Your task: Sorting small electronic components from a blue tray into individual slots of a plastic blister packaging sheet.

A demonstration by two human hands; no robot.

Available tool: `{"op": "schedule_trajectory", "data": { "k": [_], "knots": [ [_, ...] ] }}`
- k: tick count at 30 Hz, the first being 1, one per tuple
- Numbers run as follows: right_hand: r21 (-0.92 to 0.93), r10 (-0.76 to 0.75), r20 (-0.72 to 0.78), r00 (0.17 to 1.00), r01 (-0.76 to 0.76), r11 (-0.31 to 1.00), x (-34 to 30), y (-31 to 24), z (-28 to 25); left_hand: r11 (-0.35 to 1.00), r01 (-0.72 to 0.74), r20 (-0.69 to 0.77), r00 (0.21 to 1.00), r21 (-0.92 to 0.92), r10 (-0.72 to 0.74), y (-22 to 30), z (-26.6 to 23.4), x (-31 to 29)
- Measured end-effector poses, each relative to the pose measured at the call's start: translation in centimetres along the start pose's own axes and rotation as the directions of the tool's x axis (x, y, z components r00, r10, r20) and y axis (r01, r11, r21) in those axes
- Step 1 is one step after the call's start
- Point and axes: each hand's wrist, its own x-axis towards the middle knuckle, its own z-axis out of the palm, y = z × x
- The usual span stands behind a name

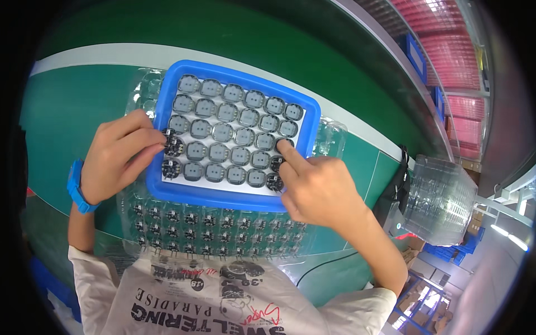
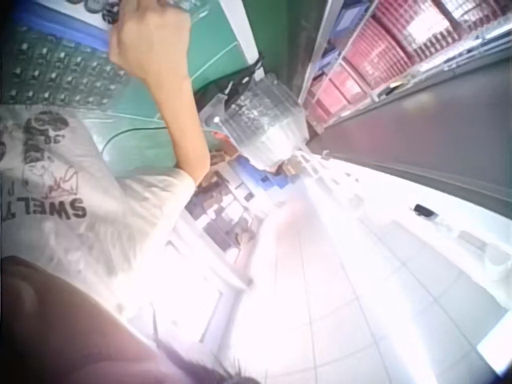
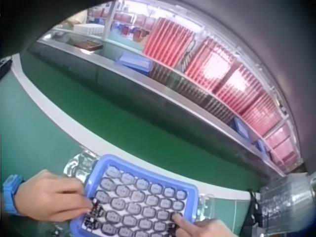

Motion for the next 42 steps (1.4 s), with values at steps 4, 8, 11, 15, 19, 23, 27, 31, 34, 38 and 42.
{"op": "schedule_trajectory", "data": {
  "k": [4,8,11,15,19,23,27,31,34,38,42],
  "knots": [
    [0.010,0.010,-0.042,0.999,-0.009,1.000,-0.3,0.0,0.2,1.000,-0.022,-0.015,1.000,0.015,0.022,0.1,0.0,0.3],
    [0.002,0.030,-0.073,0.997,-0.030,1.000,-0.4,-0.1,0.3,0.989,-0.050,-0.015,0.999,0.142,0.053,0.0,-0.2,1.4],
    [0.027,0.047,-0.097,0.994,-0.045,0.999,-0.6,-0.1,0.4,0.986,-0.103,-0.020,0.994,0.128,0.107,0.0,0.1,1.8],
    [0.037,0.060,-0.139,0.988,-0.056,0.998,-0.7,-0.4,0.4,0.959,-0.108,0.060,0.994,0.262,0.095,-0.3,0.3,2.1],
    [0.042,0.061,-0.158,0.985,-0.055,0.998,-0.8,-0.5,0.6,0.973,-0.133,0.004,0.991,0.187,0.135,-0.3,-0.3,2.2],
    [0.063,0.062,-0.183,0.981,-0.051,0.997,-0.9,-0.6,0.9,0.985,-0.133,-0.132,0.980,0.108,0.147,0.4,-2.4,2.7],
    [0.070,0.068,-0.199,0.978,-0.055,0.996,-1.0,-0.6,1.1,0.979,-0.141,-0.087,0.984,0.145,0.155,0.6,-3.2,2.5],
    [0.069,0.068,-0.219,0.973,-0.054,0.996,-1.0,-0.8,1.2,0.975,-0.139,-0.001,0.990,0.174,0.142,0.5,-1.8,2.2],
    [0.076,0.071,-0.228,0.971,-0.055,0.996,-1.0,-0.7,1.4,0.974,-0.097,0.057,0.995,0.207,0.087,0.4,-0.7,1.9],
    [0.082,0.077,-0.234,0.969,-0.059,0.995,-1.1,-0.8,1.3,0.962,-0.084,0.098,0.993,0.261,0.060,0.5,0.0,1.8],
    [0.089,0.083,-0.231,0.969,-0.064,0.994,-1.1,-0.8,1.2,0.964,-0.150,0.020,0.989,0.221,0.149,0.0,-0.3,2.0]
  ]
}}
